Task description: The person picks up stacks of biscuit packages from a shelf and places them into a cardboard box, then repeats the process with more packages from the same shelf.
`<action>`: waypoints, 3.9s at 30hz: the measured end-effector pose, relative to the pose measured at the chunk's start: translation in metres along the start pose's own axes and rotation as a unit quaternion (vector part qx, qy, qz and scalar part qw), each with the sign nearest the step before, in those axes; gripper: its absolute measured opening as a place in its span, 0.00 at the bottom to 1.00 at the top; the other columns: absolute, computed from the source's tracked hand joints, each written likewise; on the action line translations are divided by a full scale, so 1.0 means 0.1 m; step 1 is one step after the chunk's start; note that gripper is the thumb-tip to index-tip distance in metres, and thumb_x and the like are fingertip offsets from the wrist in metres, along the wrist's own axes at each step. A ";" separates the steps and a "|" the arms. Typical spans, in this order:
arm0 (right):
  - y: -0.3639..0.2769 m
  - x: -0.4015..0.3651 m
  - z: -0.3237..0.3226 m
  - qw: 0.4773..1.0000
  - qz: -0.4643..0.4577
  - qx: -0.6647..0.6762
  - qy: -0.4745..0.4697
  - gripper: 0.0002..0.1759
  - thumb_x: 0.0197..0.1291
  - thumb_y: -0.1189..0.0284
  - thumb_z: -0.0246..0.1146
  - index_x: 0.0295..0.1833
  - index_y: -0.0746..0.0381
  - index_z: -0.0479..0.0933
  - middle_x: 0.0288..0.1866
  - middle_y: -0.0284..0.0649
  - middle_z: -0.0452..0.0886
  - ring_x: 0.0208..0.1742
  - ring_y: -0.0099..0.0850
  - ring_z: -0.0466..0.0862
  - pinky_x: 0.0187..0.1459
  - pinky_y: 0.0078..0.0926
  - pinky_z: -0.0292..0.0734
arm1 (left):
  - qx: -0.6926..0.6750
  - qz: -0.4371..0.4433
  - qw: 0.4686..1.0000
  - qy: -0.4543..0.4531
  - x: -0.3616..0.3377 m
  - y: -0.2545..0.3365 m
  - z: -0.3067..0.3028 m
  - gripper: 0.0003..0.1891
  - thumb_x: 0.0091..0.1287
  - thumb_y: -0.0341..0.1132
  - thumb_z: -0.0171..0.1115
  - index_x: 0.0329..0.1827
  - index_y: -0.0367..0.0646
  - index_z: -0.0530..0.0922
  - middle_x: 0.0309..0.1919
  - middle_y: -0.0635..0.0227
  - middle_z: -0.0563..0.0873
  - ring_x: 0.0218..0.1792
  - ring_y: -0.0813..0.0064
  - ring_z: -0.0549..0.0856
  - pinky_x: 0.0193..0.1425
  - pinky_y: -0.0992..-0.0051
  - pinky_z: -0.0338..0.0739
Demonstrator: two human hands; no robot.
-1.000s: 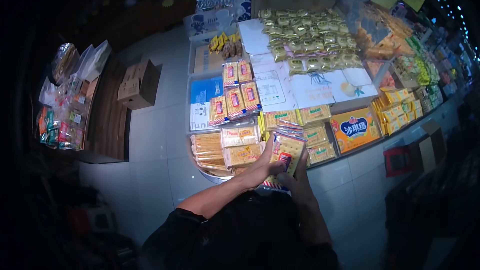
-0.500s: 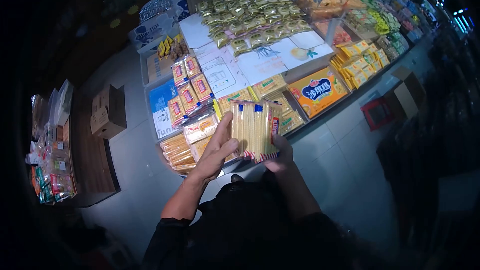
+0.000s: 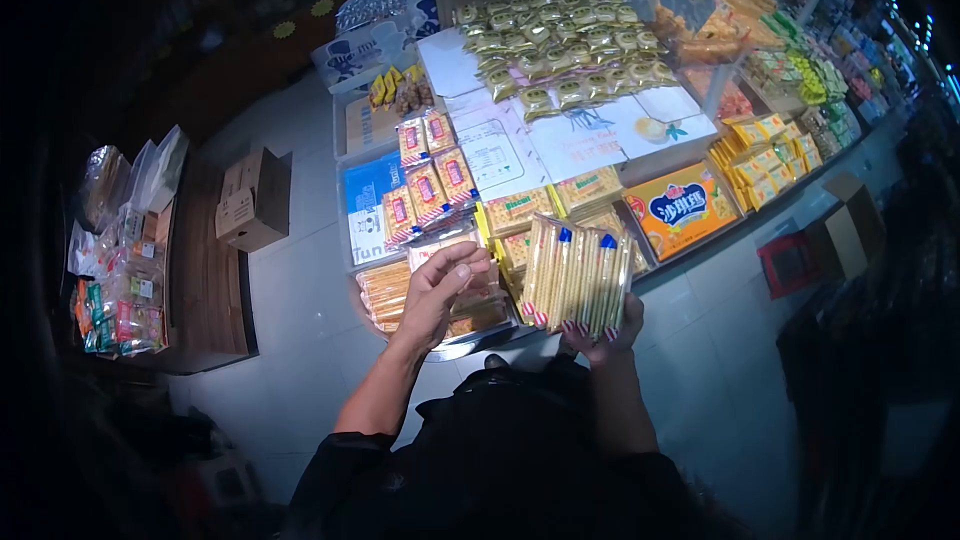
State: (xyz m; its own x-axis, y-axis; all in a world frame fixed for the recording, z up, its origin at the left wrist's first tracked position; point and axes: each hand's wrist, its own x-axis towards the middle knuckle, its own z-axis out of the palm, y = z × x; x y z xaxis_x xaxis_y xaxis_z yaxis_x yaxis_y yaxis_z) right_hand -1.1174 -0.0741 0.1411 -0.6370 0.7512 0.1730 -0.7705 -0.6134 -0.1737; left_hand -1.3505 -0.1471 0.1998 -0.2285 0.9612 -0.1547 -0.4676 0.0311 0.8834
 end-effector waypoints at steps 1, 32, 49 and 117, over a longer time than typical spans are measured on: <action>0.01 0.00 0.09 1.000 -0.010 -0.020 -0.001 0.41 0.55 0.48 0.57 0.67 0.65 0.62 0.60 0.54 0.72 0.53 0.50 0.79 0.47 0.51 0.80 | 0.002 0.005 1.000 0.009 0.06 -0.03 -0.13 0.21 0.65 0.33 0.60 0.59 0.34 0.70 0.50 0.61 0.81 0.53 0.74 0.80 0.55 0.75 0.74; 0.01 0.03 -0.10 0.999 -0.016 -0.008 0.031 0.40 0.55 0.48 0.58 0.66 0.66 0.64 0.57 0.54 0.75 0.54 0.53 0.78 0.48 0.64 0.75 | 0.210 -0.074 0.901 0.371 1.33 -0.01 -1.76 0.23 0.45 0.18 0.71 0.44 0.34 0.72 0.30 0.55 0.82 0.28 0.66 0.84 0.27 0.69 0.79; 0.00 0.05 -0.03 0.993 -0.039 -0.050 0.097 0.39 0.54 0.47 0.58 0.64 0.64 0.67 0.56 0.51 0.77 0.53 0.50 0.79 0.50 0.56 0.77 | -0.276 -0.029 0.935 0.219 0.88 0.28 -2.36 0.23 0.52 0.20 0.60 0.54 0.33 0.72 0.47 0.53 0.81 0.49 0.60 0.82 0.56 0.60 0.78; -5.31 -2.06 -1.01 0.866 -0.340 -0.200 0.308 0.29 0.63 0.61 0.54 0.64 0.69 0.63 0.55 0.48 0.76 0.52 0.36 0.81 0.52 0.35 0.78 | 0.282 -0.038 0.859 -0.427 2.48 -3.78 6.34 0.23 0.66 0.46 0.51 0.53 0.34 0.63 0.46 0.45 0.74 0.50 0.52 0.73 0.58 0.57 0.64</action>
State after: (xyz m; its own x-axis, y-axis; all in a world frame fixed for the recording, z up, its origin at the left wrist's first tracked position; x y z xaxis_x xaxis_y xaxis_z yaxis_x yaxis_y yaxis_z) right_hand -0.5745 0.1212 0.1000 0.1880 0.9689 -0.1607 -0.8137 0.0620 -0.5780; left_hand -0.6894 0.2532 0.1078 0.6054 0.7942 -0.0528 0.0887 -0.0014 0.9961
